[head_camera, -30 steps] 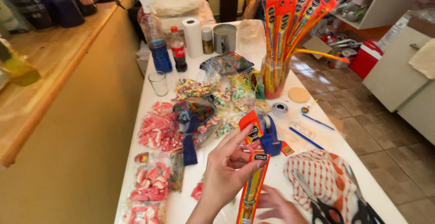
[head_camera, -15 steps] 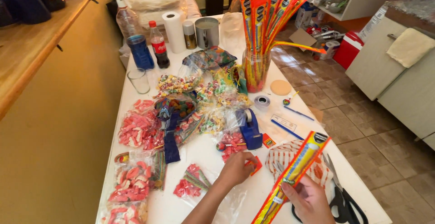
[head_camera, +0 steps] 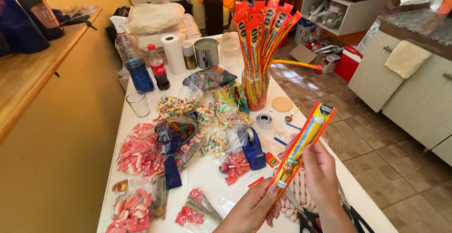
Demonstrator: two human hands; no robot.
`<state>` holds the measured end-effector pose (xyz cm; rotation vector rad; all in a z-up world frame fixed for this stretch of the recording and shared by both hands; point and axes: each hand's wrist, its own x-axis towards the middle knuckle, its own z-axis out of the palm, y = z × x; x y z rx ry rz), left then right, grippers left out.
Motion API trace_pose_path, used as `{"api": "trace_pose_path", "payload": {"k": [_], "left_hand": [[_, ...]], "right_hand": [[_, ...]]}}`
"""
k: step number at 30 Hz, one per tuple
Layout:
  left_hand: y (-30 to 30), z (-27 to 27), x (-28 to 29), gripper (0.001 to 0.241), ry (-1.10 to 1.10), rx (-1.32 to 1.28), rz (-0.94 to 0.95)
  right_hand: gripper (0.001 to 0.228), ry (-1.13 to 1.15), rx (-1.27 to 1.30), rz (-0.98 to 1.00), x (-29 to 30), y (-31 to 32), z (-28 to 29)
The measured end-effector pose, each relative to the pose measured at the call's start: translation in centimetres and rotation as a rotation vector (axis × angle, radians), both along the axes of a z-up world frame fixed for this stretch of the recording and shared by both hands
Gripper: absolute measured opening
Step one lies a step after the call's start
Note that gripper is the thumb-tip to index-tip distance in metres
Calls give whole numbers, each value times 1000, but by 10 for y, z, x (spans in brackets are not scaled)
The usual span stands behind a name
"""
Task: Cutting candy sticks into smaller pieces and placing them into small plastic bags for packaging.
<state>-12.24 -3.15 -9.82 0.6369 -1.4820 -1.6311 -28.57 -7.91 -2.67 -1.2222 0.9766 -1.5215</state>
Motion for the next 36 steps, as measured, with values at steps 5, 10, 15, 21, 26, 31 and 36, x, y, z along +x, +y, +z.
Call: {"api": "trace_pose_path", "payload": {"k": [5, 10, 15, 21, 26, 31, 36], "left_hand": [[-8, 13, 12, 41, -358, -74, 159], [-9, 29, 21, 38, -570, -193, 321], [-8, 33, 26, 50, -597, -499, 428], [-3, 42, 31, 54, -772, -402, 482], [-2, 43, 37, 61, -733, -514, 544], [-4, 40, 48, 67, -751, -495, 588], [0, 55, 54, 63, -791, -369, 562]], "right_hand": [[48, 54, -389, -258, -9, -15, 35], [16, 293, -641, -458, -26, -15, 45], [34, 401, -609, -447, -28, -9, 48], [35, 405, -672, -392, -24, -7, 51], [15, 521, -741, -440, -20, -4, 53], [34, 225, -473, -201, -20, -16, 39], [36, 175, -413, -166, -18, -19, 40]]}}
